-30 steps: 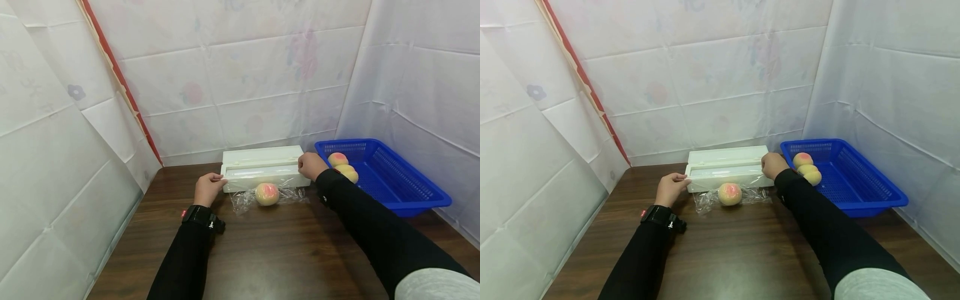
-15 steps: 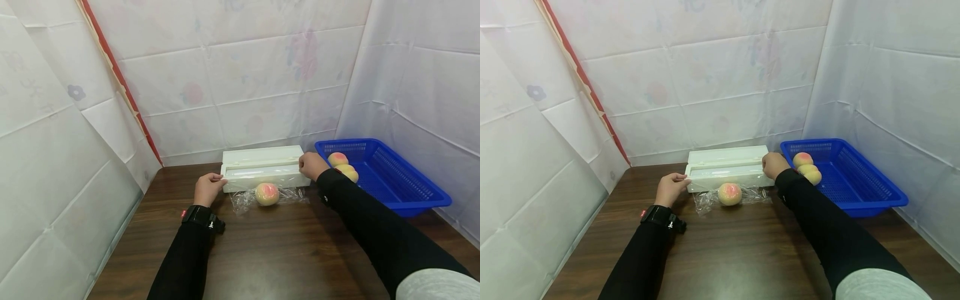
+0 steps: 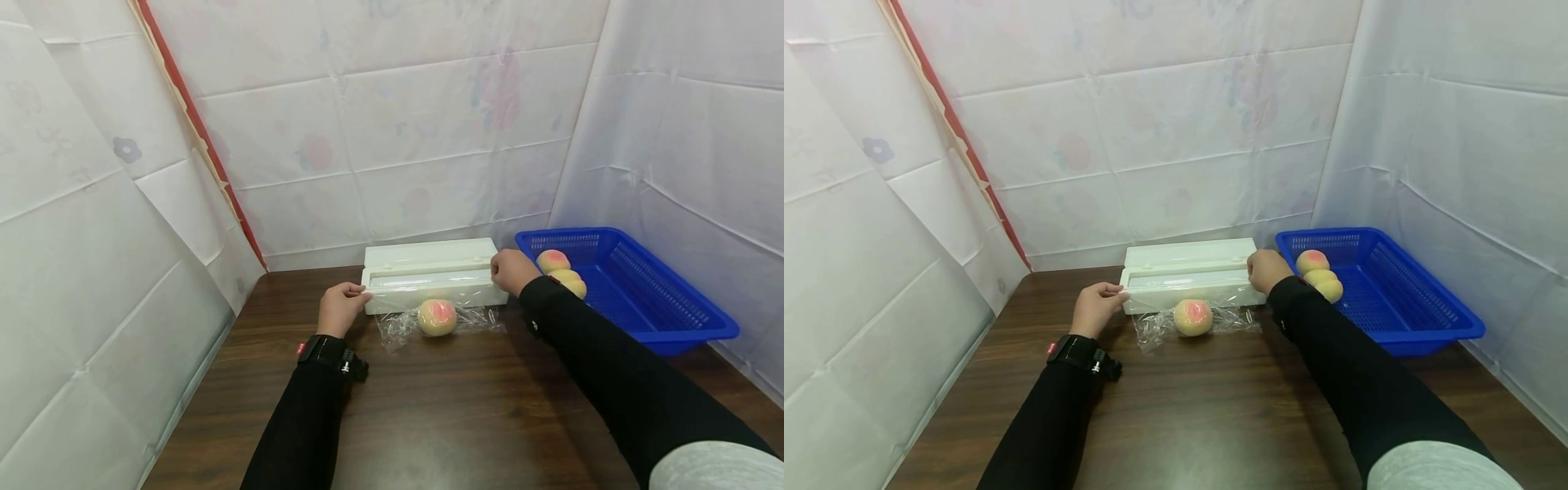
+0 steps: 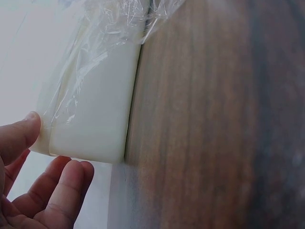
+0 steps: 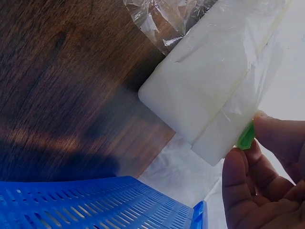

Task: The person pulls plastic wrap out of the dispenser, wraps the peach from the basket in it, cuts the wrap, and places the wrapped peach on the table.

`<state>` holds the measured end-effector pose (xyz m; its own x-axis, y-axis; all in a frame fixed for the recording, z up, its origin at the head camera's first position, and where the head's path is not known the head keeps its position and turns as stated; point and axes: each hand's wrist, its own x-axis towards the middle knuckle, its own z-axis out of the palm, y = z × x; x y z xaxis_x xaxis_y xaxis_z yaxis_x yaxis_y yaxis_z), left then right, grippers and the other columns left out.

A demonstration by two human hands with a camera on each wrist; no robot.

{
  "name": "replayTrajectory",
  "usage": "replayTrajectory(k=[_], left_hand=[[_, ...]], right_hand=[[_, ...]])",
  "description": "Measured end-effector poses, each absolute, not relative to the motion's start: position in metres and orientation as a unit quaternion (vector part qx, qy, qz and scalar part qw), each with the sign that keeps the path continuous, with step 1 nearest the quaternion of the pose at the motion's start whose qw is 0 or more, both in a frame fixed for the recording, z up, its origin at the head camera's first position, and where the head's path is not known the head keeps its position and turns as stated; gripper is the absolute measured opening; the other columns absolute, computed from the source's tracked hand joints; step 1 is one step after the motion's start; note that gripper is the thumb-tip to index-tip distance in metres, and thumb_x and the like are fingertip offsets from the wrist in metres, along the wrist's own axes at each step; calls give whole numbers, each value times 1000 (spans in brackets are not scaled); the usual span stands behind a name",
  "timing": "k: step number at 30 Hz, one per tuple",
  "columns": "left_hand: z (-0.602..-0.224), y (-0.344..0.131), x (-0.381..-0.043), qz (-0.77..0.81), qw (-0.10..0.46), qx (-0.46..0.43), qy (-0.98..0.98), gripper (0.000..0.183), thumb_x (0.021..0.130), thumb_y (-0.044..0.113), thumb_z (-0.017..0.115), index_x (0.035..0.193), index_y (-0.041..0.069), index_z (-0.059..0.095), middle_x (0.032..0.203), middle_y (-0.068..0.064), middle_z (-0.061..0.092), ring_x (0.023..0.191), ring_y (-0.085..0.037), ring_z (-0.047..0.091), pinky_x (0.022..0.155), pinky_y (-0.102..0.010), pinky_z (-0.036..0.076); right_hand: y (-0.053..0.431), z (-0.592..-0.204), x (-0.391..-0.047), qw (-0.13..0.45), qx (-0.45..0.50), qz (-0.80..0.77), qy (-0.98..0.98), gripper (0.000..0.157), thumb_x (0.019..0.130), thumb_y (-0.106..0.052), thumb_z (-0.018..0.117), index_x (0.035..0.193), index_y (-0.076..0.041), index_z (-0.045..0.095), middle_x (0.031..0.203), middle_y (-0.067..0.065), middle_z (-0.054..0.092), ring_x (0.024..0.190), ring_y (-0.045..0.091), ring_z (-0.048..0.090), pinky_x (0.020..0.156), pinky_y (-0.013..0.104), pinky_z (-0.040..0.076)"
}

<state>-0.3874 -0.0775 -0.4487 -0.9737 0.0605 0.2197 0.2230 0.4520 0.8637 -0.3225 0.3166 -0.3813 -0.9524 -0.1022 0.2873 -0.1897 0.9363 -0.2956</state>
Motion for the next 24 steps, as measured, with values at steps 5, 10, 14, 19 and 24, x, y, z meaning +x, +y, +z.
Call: replayTrajectory(k=[5, 10, 14, 19, 24], left_hand=[[-447, -78, -387, -518, 76, -86, -848, 24, 94, 32, 84, 113, 17, 82, 105, -8, 79, 91, -22, 80, 81, -38, 63], [-448, -78, -387, -512, 76, -85, -851, 22, 95, 32, 83, 112, 18, 82, 104, -7, 79, 91, -22, 80, 78, -35, 62], [-449, -78, -388, -511, 75, -83, -852, 23, 94, 32, 83, 111, 17, 82, 104, -7, 80, 90, -21, 80, 75, -33, 61], [-449, -79, -388, -510, 76, -79, -853, 23, 94, 32, 84, 112, 18, 82, 104, -7, 79, 89, -20, 79, 75, -31, 59], [-448, -78, -387, -505, 77, -80, -856, 22, 95, 33, 83, 112, 19, 82, 104, -7, 79, 90, -21, 79, 74, -31, 57]], right_hand=[[323, -384, -326, 146, 70, 151, -975, 23, 87, 4, 61, 68, -8, 63, 72, 7, 61, 67, 23, 51, 66, 35, 43], [330, -387, -327, 147, 54, 148, -977, 24, 85, 5, 60, 67, -10, 57, 69, 5, 54, 66, 23, 46, 65, 34, 37], [332, -386, -325, 141, 56, 156, -976, 24, 86, 4, 60, 67, -10, 57, 69, 4, 53, 66, 22, 46, 65, 34, 36], [331, -384, -323, 138, 51, 170, -974, 24, 87, 4, 62, 68, -10, 58, 70, 5, 55, 66, 22, 46, 65, 34, 37], [332, -386, -324, 137, 46, 166, -975, 24, 87, 4, 63, 68, -10, 59, 71, 5, 56, 67, 22, 48, 64, 33, 38]])
